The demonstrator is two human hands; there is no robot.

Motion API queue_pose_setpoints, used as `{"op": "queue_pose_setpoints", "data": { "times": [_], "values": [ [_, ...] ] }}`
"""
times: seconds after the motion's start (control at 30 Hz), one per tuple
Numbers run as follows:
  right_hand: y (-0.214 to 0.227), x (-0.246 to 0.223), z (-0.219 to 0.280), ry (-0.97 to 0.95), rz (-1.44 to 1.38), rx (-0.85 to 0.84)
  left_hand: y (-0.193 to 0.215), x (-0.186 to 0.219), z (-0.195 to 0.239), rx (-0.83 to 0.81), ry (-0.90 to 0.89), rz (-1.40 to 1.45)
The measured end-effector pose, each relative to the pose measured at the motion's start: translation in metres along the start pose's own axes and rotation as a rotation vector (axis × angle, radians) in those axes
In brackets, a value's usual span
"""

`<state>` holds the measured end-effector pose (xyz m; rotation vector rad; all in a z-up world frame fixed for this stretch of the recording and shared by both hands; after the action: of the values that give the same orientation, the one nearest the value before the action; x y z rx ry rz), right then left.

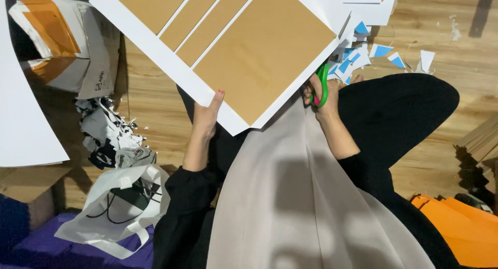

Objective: Trimming the white borders off printed cardboard sheets using scissors while sitting on the floor.

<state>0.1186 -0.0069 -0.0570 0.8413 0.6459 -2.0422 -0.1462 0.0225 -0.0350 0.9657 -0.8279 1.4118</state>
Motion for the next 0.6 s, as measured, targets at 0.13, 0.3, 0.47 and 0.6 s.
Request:
{"op": "queue_pose_setpoints", "data": {
  "times": [0.13, 0.3, 0.47, 0.6],
  "values": [
    [0.002, 0.005, -0.006, -0.011, 0.002, 0.032, -0.005, 0.000, 0.005, -0.004, 0.005, 0.001],
    [0.002, 0.003, -0.004, 0.008, 0.040, 0.079, -0.008, -0.003, 0.008, 0.010, 0.032, 0.004],
    [0.008, 0.013, -0.011, 0.052, 0.002, 0.087, -0.012, -0.004, 0.013, 0.030, 0.051, 0.017],
    [0.014, 0.021, -0.015, 0.100, -0.009, 0.096, -0.017, 0.006, 0.020, 0.030, 0.074, -0.002]
  ]
}}
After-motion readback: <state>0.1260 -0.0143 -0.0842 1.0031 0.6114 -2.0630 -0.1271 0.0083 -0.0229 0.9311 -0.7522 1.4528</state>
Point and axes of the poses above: each hand's wrist, its own z-axis away from the middle knuckle, its own y-axis out of the back of the hand, x = y × z, the point moved 2 cm from there along -z, towards the middle knuckle, and after that the axes turned 11 degrees about -y, right-handed, at the moved point
